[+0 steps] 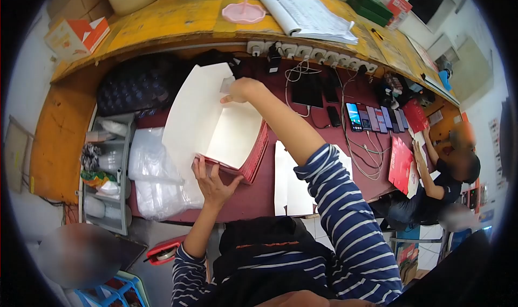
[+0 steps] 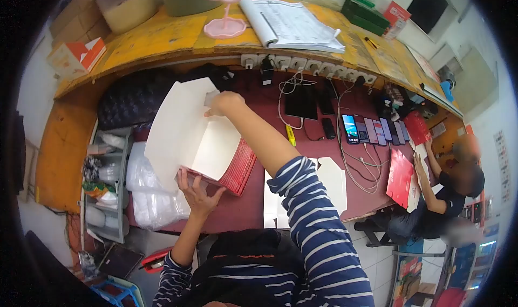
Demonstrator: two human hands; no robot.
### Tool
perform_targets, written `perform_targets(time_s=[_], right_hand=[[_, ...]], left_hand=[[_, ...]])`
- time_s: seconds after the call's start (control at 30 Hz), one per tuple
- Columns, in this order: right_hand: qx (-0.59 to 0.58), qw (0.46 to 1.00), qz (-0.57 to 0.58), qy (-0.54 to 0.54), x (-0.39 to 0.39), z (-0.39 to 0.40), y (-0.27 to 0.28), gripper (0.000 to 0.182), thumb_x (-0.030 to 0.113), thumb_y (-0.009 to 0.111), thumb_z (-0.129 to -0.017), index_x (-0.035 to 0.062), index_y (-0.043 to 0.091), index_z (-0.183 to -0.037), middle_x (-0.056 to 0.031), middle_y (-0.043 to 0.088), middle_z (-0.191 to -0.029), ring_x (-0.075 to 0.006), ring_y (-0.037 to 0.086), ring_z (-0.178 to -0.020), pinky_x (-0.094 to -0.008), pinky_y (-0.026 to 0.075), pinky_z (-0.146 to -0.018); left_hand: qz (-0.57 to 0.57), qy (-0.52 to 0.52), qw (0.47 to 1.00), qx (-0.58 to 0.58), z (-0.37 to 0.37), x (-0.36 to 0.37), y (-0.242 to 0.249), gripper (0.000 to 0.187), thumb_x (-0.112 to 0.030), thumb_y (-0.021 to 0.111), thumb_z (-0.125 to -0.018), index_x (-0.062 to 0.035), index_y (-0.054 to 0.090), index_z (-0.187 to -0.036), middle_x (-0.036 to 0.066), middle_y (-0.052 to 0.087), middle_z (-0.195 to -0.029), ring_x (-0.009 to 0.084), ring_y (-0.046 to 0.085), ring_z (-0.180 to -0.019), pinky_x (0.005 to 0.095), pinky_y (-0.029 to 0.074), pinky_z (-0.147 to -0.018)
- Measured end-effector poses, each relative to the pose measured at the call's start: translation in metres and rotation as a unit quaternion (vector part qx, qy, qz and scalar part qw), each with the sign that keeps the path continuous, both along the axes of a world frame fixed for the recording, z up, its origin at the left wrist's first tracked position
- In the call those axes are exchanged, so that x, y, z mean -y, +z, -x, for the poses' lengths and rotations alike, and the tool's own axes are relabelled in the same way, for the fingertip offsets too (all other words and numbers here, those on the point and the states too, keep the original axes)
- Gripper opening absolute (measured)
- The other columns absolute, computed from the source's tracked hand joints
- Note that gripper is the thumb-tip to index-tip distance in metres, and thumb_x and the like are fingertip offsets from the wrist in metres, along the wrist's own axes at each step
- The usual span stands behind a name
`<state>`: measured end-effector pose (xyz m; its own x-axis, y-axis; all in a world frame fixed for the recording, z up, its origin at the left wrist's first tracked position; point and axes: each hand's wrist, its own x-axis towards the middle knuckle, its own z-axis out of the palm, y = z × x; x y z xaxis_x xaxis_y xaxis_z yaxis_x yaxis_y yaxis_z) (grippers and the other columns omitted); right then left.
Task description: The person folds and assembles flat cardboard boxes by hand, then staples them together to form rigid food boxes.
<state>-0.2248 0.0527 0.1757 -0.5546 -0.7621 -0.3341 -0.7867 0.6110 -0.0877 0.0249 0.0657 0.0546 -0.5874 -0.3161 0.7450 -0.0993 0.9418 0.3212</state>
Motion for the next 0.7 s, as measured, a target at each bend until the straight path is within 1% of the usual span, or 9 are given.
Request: perform_targets(time_s=[0.07,0.13,0.2,0.27,0.4,0.47,0.53,0.57,0.7], right_hand=[[0.006,1.0,0.02,0.003,-0.007,0.007,-0.002,0.057,0.056,0.049,-0.072,0.0041,0.061,-0.092,-0.0165,0.057,-0.096,-0.0281,0.053,-0.094,-0.0363,0.043,-0.078],[0.02,0.999,0.038,0.007,-0.013,0.012,-0.004,0.058,0.058,0.048,-0.072,0.005,0.061,-0.092,-0.0168,0.057,-0.096,-0.0292,0.053,-0.094,-0.0353,0.042,-0.079],[0.05,0.996,0.029,0.061,-0.016,0.022,-0.009,0.069,0.062,0.041,-0.073,-0.0024,0.059,-0.09,-0.0213,0.056,-0.096,-0.0339,0.052,-0.093,-0.0382,0.041,-0.081],[0.042,0.997,0.04,0.042,-0.017,0.024,-0.017,0.065,0.061,0.044,-0.071,0.0007,0.06,-0.091,-0.02,0.056,-0.096,-0.0323,0.052,-0.094,-0.038,0.041,-0.081],[-0.008,0.994,0.11,0.009,-0.026,0.023,-0.024,0.062,0.059,0.05,-0.069,0.0025,0.061,-0.091,-0.0203,0.057,-0.093,-0.0318,0.053,-0.092,-0.0383,0.043,-0.079],[-0.018,0.991,0.134,0.008,-0.034,0.016,-0.019,0.062,0.059,0.051,-0.068,0.0024,0.061,-0.09,-0.0204,0.057,-0.091,-0.0321,0.054,-0.091,-0.0384,0.044,-0.078],[-0.027,0.963,0.262,-0.049,-0.043,0.011,-0.012,0.054,0.055,0.051,-0.071,0.0034,0.062,-0.082,-0.0171,0.059,-0.085,-0.0299,0.057,-0.083,-0.0373,0.046,-0.071],[-0.035,0.962,0.265,-0.051,-0.046,0.01,-0.009,0.054,0.055,0.051,-0.071,0.0034,0.062,-0.082,-0.0171,0.059,-0.085,-0.0299,0.057,-0.083,-0.0373,0.046,-0.071],[-0.042,0.814,0.566,-0.125,-0.078,-0.001,-0.003,0.034,0.033,0.05,-0.08,0.0026,0.057,-0.067,-0.0123,0.056,-0.068,-0.0306,0.053,-0.063,-0.0381,0.042,-0.056]], left_hand=[[-0.004,-0.005,1.0,-0.002,0.009,-0.001,0.002,0.082,-0.049,0.074,-0.05,-0.0088,0.027,-0.104,0.018,0.029,-0.117,0.0404,0.029,-0.108,0.0543,0.024,-0.092],[0.007,-0.022,0.999,-0.032,0.016,0.001,-0.004,0.085,-0.049,0.075,-0.048,-0.0095,0.027,-0.105,0.017,0.03,-0.114,0.0403,0.029,-0.108,0.0539,0.024,-0.092],[0.017,-0.042,0.997,-0.058,0.018,0.002,-0.011,0.087,-0.049,0.075,-0.046,-0.0101,0.026,-0.106,0.016,0.03,-0.11,0.0402,0.029,-0.108,0.0536,0.025,-0.092],[0.034,-0.059,0.99,-0.127,0.023,0.003,-0.012,0.088,-0.049,0.077,-0.043,-0.0082,0.028,-0.104,0.013,0.03,-0.103,0.0388,0.029,-0.107,0.052,0.027,-0.091],[0.01,-0.036,0.999,-0.03,0.02,0.0,0.005,0.092,-0.048,0.078,-0.039,-0.004,0.03,-0.103,0.014,0.029,-0.102,0.0362,0.03,-0.105,0.0517,0.028,-0.089],[0.032,-0.059,0.996,-0.055,0.021,0.007,0.001,0.091,-0.048,0.078,-0.039,-0.0037,0.03,-0.102,0.014,0.029,-0.101,0.0361,0.03,-0.104,0.0514,0.028,-0.089],[0.045,-0.083,0.993,-0.074,0.023,0.015,0.001,0.09,-0.048,0.079,-0.038,-0.0035,0.031,-0.1,0.013,0.03,-0.098,0.0354,0.031,-0.102,0.0504,0.027,-0.089],[0.048,-0.087,0.992,-0.082,0.022,0.019,0.003,0.09,-0.048,0.079,-0.038,-0.0035,0.031,-0.1,0.013,0.03,-0.098,0.0354,0.031,-0.102,0.0504,0.027,-0.089],[0.049,-0.084,0.994,-0.048,0.013,0.04,0.007,0.089,-0.048,0.079,-0.038,-0.0045,0.029,-0.098,0.013,0.029,-0.098,0.0351,0.03,-0.103,0.0491,0.028,-0.089]])
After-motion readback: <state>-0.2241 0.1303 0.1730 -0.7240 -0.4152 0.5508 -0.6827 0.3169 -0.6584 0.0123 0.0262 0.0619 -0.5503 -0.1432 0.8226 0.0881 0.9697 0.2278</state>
